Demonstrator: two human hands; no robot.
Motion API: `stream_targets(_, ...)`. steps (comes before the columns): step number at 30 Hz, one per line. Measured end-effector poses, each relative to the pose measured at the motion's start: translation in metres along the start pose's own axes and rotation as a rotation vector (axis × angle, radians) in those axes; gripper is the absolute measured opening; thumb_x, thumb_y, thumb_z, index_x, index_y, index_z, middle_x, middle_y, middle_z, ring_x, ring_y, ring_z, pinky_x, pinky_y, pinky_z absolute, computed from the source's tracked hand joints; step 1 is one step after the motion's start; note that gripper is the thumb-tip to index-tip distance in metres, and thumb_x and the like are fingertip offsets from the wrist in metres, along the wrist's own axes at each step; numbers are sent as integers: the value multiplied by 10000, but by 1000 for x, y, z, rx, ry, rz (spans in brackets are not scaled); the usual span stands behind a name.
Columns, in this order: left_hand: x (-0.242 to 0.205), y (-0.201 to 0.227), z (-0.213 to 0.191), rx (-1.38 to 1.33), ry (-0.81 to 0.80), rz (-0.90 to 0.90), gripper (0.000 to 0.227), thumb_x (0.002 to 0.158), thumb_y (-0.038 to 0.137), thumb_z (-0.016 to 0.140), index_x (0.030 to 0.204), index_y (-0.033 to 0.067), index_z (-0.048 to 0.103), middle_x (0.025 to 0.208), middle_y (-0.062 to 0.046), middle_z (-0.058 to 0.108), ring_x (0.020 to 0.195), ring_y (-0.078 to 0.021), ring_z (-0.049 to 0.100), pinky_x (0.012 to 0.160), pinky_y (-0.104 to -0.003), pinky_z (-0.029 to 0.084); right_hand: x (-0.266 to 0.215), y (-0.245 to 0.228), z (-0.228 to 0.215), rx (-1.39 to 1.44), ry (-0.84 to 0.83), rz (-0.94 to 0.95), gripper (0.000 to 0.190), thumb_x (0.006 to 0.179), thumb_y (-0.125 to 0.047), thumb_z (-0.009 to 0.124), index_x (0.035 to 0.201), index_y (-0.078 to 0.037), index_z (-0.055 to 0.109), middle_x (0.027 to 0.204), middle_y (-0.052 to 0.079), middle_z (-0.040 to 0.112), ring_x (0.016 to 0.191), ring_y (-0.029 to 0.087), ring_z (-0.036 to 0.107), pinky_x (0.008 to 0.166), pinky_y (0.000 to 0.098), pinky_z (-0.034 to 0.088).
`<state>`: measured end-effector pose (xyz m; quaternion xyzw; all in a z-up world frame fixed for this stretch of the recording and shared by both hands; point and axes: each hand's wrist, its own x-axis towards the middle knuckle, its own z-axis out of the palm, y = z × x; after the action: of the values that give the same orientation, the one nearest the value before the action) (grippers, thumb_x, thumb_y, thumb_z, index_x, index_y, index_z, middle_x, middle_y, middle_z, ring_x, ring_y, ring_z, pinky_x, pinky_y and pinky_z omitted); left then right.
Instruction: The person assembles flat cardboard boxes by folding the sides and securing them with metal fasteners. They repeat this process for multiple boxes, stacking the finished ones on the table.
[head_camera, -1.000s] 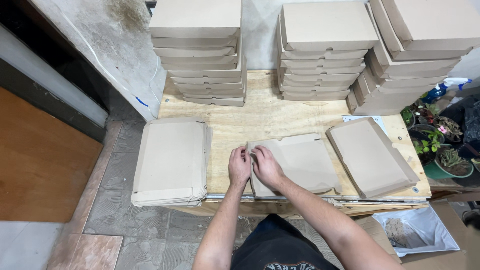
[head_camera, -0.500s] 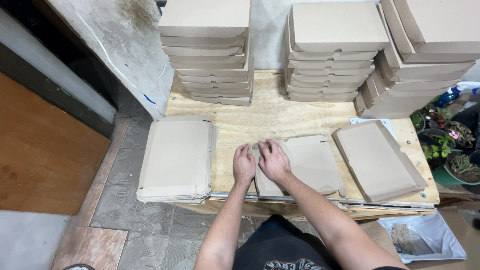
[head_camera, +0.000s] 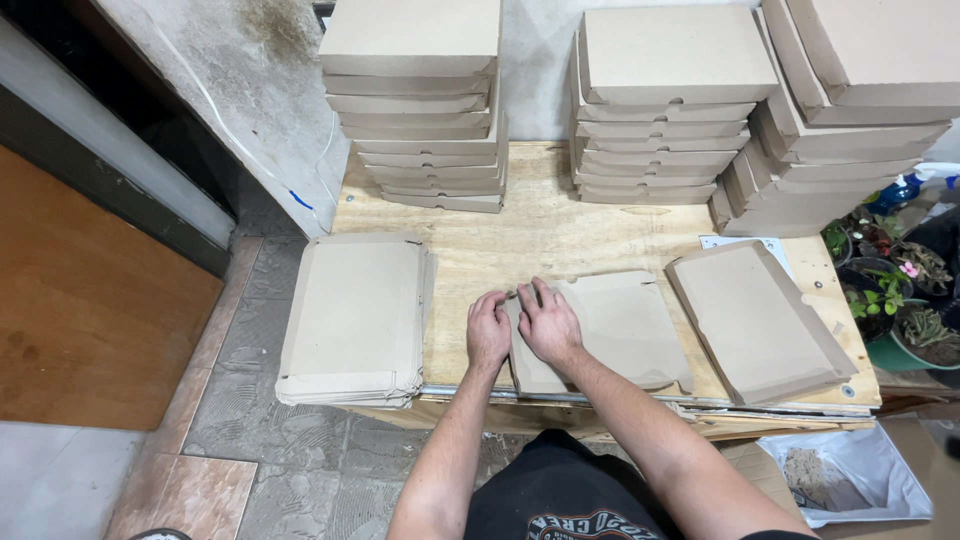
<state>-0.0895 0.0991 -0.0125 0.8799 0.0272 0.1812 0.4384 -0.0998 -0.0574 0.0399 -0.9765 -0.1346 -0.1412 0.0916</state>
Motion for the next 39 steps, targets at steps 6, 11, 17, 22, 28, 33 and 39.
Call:
stream_targets(6, -1, 15, -11, -67, -59, -30, 442, 994, 74, 679, 1422, 154, 752, 1307, -26, 819, 1331, -234, 711, 1077, -316, 648, 0, 2, 8, 29, 26, -9, 593, 1009, -373, 674, 1592, -272, 634, 1616, 73, 565, 1195, 278, 729, 977, 426, 671)
stream_targets(11, -3, 37, -25, -77, -125, -48, 508, 1027, 136, 672, 1535, 154, 658, 1411, -1, 812, 1414, -208, 650, 1143, -304, 627, 0, 5, 11, 62, 18, -23, 602, 994, -334, 694, 1580, -222, 613, 1601, 74, 581, 1230, 278, 724, 1030, 421, 650)
stream_targets(17, -3, 36, -26, -50, -164, -44, 543, 1031, 186, 657, 1569, 160, 585, 1436, 29, 799, 1430, -195, 626, 1191, -309, 592, -1, 14, 27, 135, 8, -6, 595, 997, -316, 696, 1564, -171, 587, 1556, 74, 588, 1329, 274, 697, 1104, 414, 620)
stream_targets(22, -3, 41, -29, -20, -237, -57, 595, 1050, 235, 624, 1637, 188, 533, 1492, 81, 774, 1458, -171, 602, 1289, -338, 510, -2, 13, 26, 143, 1, -1, 611, 994, -307, 703, 1580, -188, 577, 1549, 47, 578, 1332, 266, 695, 1109, 409, 624)
stream_targets(28, -3, 34, -18, 48, -139, -27, 562, 1004, 250, 707, 1551, 201, 587, 1396, 27, 772, 1300, -197, 677, 1211, -390, 561, -3, 10, 9, 145, 24, 130, 652, 980, -288, 723, 1593, -139, 559, 1554, 126, 550, 1341, 341, 695, 1090, 480, 646)
stream_targets(33, 0, 44, -30, -137, -124, -158, 485, 1072, 326, 705, 1515, 139, 641, 1260, -2, 803, 1259, -216, 716, 1156, -381, 594, 1, 24, 34, 193, 29, 263, 363, 971, -168, 687, 1335, -166, 690, 1394, 92, 575, 1306, 353, 677, 1083, 507, 614)
stream_targets(39, 2, 27, -33, -249, -162, -319, 331, 1159, 545, 600, 1241, 288, 792, 740, 18, 790, 746, -179, 782, 773, -384, 645, 17, 43, 62, 219, -103, 30, 97, 914, -316, 708, 867, -258, 648, 1023, -69, 594, 1174, 205, 660, 1003, 419, 547)
